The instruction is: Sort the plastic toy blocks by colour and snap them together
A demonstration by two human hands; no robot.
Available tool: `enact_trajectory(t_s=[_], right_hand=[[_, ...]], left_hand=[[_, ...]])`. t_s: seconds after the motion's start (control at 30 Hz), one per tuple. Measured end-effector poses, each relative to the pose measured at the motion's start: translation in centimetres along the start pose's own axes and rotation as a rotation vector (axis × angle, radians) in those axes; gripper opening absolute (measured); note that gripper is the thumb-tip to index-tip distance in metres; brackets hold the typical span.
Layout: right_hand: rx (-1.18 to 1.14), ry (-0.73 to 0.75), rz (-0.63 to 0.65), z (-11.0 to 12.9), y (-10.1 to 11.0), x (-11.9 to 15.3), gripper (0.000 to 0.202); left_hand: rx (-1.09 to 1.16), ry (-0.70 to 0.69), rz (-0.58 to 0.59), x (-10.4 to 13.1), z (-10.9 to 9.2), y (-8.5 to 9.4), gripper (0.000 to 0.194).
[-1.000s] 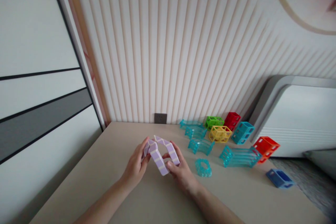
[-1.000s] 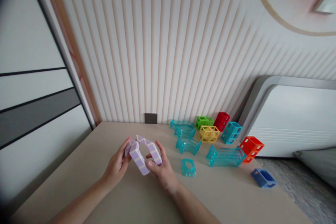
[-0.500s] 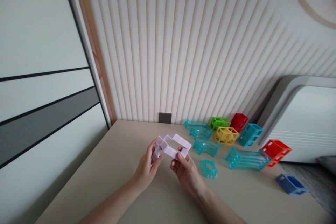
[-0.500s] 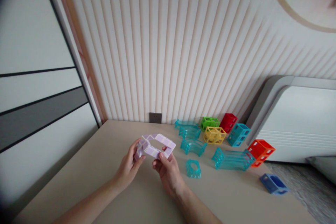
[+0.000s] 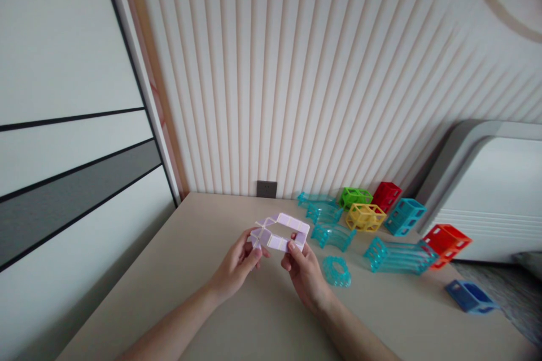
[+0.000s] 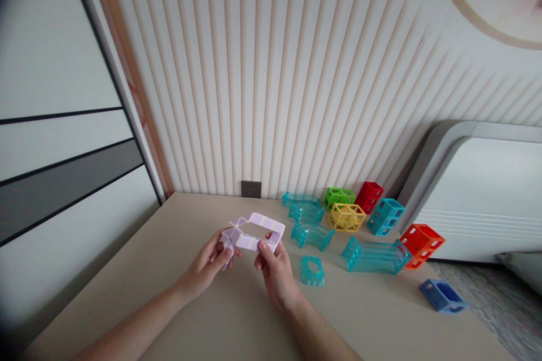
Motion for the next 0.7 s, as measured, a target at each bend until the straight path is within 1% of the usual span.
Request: enact_trajectory(t_s=[0.07,0.2,0.27,0.33,0.37,0.47,0.57,0.63,0.7], right_hand=[[0.02,0.012,-0.013,0.0,0.1,-0.1,0.048],[0.063,0.032,-0.012,0.0,0.0,0.2,0.05],[0.087,0.038,-0.016,-0.1,0.0,0.4,0.051],[0.097,0.039,-0.017,-0.1,0.0,0.4,0.051],[0.093,0.038,-0.017,0.0,0.0,0.5,0.051],[0.066,0.03,-0.015,0.2,-0.1,0.4,0.047],[0.041,0.016,-0.023,0.4,0.0,0.3,0.044],[0.031,0.005,-0.032,0.4,0.2,0.1,0.046],[0.025,-0.001,-0.035,0.3,0.4,-0.1,0.048]], left_hand=[[-0.099,-0.051,-0.035,-0.2,0.2,0.4,0.047],[-0.425,-0.2,-0.128,-0.6,0.3,1.2,0.026],[-0.495,-0.235,-0.179,-0.7,0.1,1.6,0.025],[-0.506,-0.248,-0.214,-0.6,-0.2,1.7,0.029],[-0.491,-0.248,-0.214,-0.5,-0.4,1.7,0.031],[-0.396,-0.182,-0.122,-0.2,-0.5,1.1,0.034],[-0.314,-0.028,-0.011,-0.2,0.5,0.7,0.042],[-0.281,0.038,0.017,-0.4,1.0,0.7,0.045],[-0.267,0.046,0.008,-0.8,1.1,0.9,0.045]])
Point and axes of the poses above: each hand's wrist, its own x-axis away from the middle knuckle, its own y-axis out of the back of the hand, z = x × y, the point moved 8 cm from there along -x, towards the middle knuckle, and after that the axes turned 14 degrees about -z, right-handed, at the moved point
